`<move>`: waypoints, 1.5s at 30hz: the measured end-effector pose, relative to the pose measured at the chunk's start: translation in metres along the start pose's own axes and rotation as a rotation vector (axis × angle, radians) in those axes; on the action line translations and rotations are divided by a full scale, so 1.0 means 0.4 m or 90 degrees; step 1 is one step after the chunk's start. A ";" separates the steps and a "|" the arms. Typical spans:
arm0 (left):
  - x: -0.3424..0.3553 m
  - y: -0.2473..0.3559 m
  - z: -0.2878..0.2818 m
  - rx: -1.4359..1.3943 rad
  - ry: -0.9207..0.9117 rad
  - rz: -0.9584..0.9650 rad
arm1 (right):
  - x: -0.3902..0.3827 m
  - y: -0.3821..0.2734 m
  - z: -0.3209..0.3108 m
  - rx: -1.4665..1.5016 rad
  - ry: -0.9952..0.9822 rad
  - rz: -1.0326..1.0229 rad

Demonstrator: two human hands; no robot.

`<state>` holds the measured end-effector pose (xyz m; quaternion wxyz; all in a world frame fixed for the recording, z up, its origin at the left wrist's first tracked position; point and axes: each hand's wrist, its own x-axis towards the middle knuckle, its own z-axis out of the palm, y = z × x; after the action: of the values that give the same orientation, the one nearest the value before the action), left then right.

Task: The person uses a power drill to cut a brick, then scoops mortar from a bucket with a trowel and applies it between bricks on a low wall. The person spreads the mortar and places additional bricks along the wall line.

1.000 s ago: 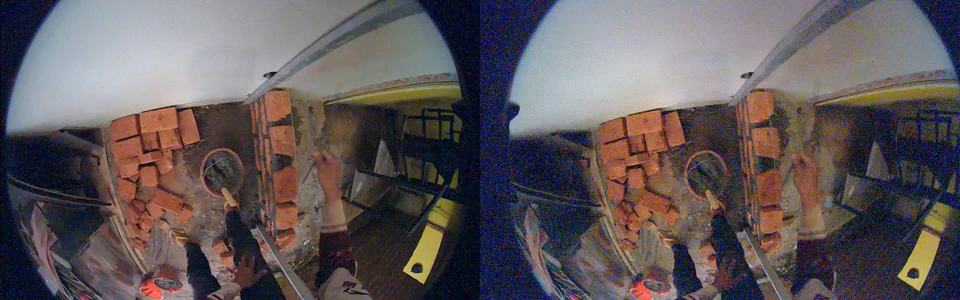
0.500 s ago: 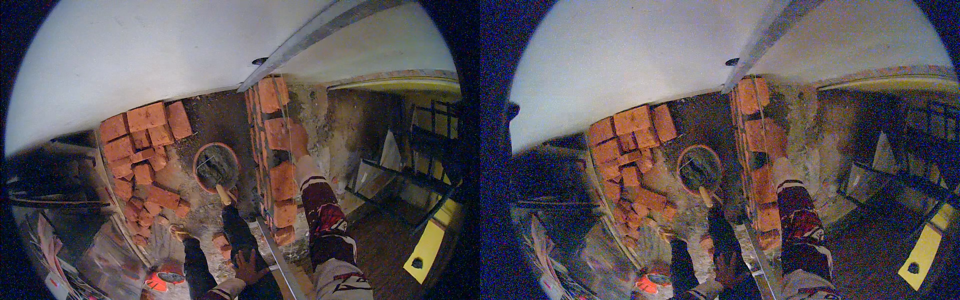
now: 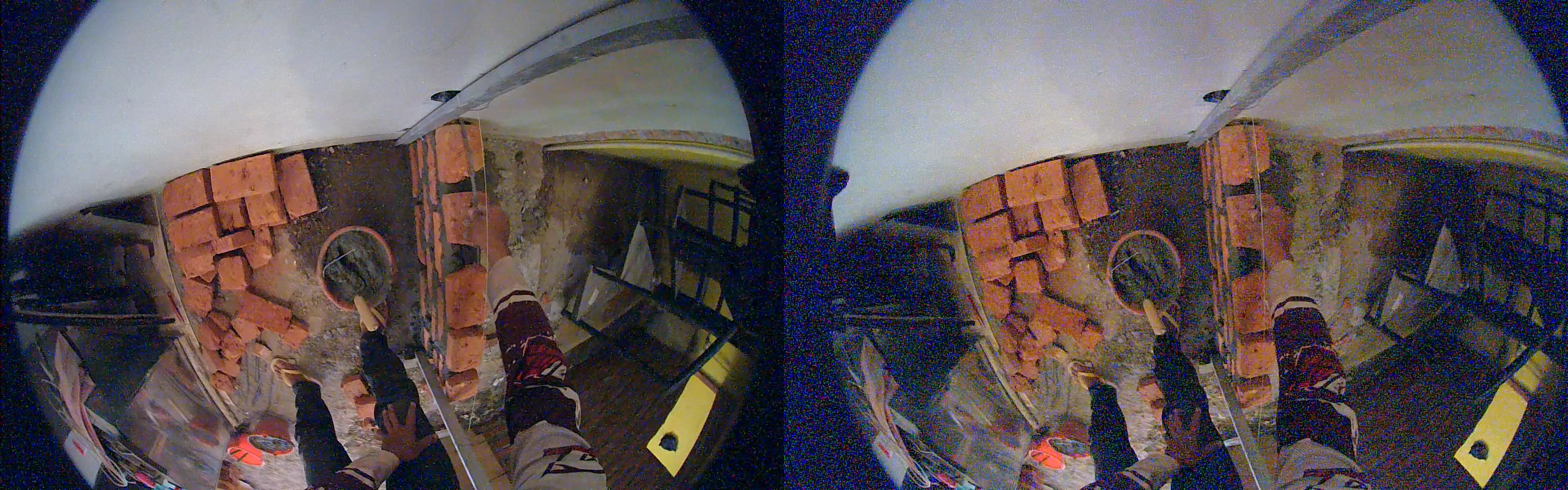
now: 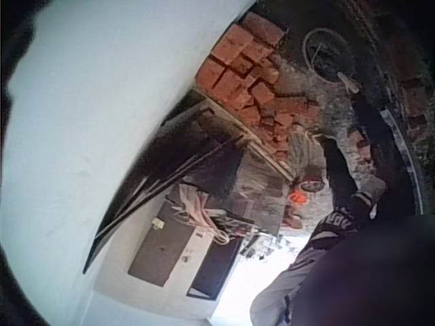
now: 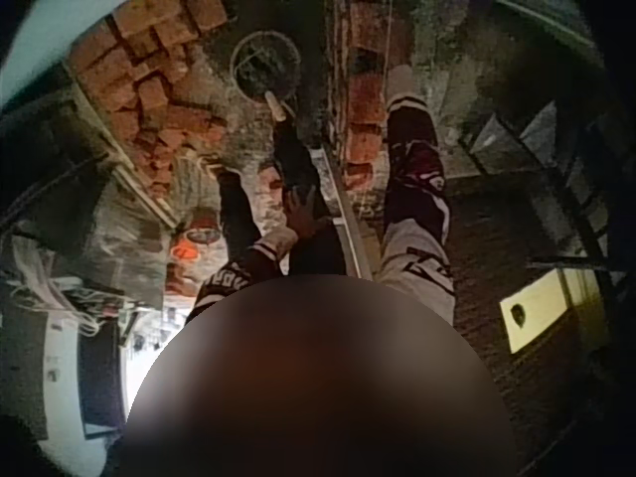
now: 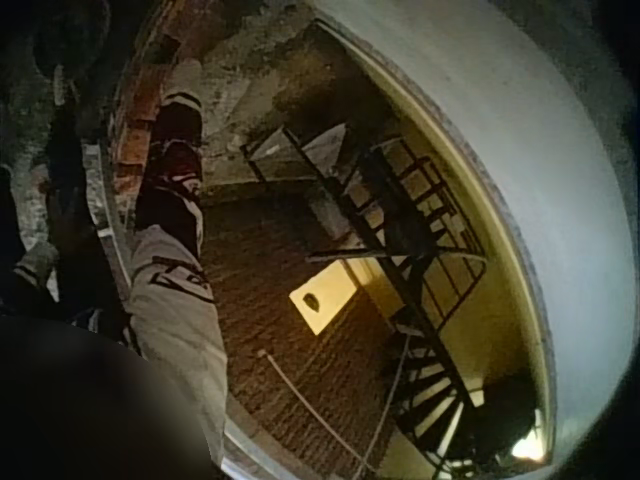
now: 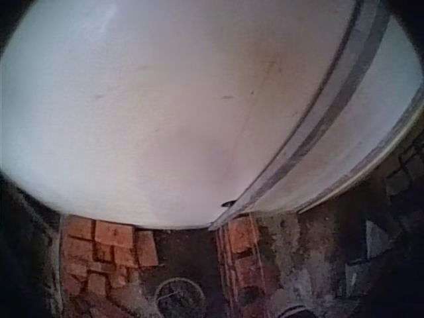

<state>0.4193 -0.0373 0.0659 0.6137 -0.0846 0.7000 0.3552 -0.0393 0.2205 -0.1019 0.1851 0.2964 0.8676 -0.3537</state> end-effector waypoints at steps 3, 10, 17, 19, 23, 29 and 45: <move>0.000 -0.008 0.006 0.010 0.021 0.018 | 0.013 0.007 0.001 -0.229 0.103 -0.103; 0.003 -0.021 0.033 0.022 0.044 0.023 | 0.017 -0.003 0.000 0.321 -0.047 0.064; 0.000 0.008 0.009 0.044 0.002 -0.012 | -0.001 -0.115 -0.024 -0.201 0.116 -0.194; -0.001 0.015 -0.003 0.039 -0.010 -0.014 | 0.020 -0.125 -0.016 -0.186 0.181 -0.242; -0.005 0.028 -0.019 0.018 -0.012 -0.012 | 0.066 -0.109 0.001 -0.159 0.163 -0.237; -0.010 0.037 -0.004 0.061 0.010 -0.017 | 0.114 -0.090 -0.017 -0.017 0.022 -0.232; -0.004 0.038 0.012 0.060 -0.024 -0.021 | 0.126 -0.099 -0.043 -0.087 0.049 -0.242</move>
<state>0.4153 -0.0239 0.0735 0.6357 -0.0606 0.7029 0.3134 -0.1050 0.2295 -0.0969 0.1013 0.1274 0.9364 -0.3108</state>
